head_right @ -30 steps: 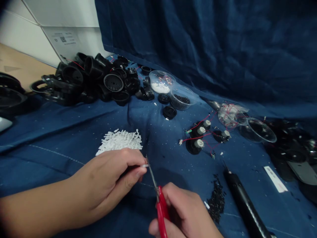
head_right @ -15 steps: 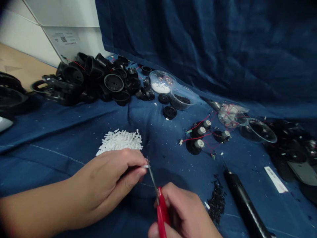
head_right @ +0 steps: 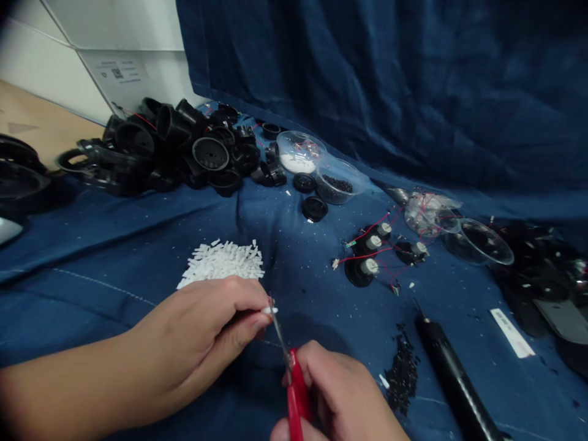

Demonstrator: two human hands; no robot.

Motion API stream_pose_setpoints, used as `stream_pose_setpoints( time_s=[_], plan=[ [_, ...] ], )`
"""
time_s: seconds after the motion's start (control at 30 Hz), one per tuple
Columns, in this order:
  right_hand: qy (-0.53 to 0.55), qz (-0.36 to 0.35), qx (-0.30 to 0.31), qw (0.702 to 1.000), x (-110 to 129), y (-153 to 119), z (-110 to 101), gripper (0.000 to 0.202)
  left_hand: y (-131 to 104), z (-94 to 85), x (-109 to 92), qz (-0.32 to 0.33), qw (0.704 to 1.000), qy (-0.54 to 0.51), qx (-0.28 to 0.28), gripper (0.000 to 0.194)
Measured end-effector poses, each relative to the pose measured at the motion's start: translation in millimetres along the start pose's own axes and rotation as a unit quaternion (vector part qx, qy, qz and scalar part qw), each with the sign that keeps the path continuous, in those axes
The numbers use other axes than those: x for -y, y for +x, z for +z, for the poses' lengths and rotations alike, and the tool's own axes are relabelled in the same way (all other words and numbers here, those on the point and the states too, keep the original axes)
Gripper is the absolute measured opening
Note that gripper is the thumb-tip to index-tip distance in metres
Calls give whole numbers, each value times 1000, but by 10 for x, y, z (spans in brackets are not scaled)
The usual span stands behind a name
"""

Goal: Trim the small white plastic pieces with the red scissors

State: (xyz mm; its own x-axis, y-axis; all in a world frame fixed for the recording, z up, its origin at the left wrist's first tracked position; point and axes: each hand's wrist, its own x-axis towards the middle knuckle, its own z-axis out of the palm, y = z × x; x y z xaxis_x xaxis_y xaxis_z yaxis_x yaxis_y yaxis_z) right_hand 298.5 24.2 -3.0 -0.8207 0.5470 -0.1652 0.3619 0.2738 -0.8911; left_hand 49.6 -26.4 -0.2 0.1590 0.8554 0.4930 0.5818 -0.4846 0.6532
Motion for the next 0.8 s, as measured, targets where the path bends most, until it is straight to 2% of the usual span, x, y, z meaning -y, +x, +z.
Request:
stream_pose_setpoints(
  time_s=[0.1, 0.17, 0.5, 0.67, 0.8],
  plan=[
    [1, -20, -27, 999, -136, -34, 51, 59, 16, 4, -16, 2, 1000, 2, 3, 11],
    [10, -13, -24, 1000, -173, -45, 67, 60, 24, 2, -29, 6, 1000, 4, -1, 12],
    [22, 0, -18, 1000, -124, -60, 38, 62, -5, -1, 4, 21, 1000, -2, -7, 10],
    [-21, -15, 6, 1000, -131, -50, 6, 66, 0, 11, 0, 23, 1000, 2, -6, 9],
    [-21, -19, 0, 1000, -146, -40, 13, 66, 21, -7, -25, 23, 1000, 1, -2, 10]
  ],
)
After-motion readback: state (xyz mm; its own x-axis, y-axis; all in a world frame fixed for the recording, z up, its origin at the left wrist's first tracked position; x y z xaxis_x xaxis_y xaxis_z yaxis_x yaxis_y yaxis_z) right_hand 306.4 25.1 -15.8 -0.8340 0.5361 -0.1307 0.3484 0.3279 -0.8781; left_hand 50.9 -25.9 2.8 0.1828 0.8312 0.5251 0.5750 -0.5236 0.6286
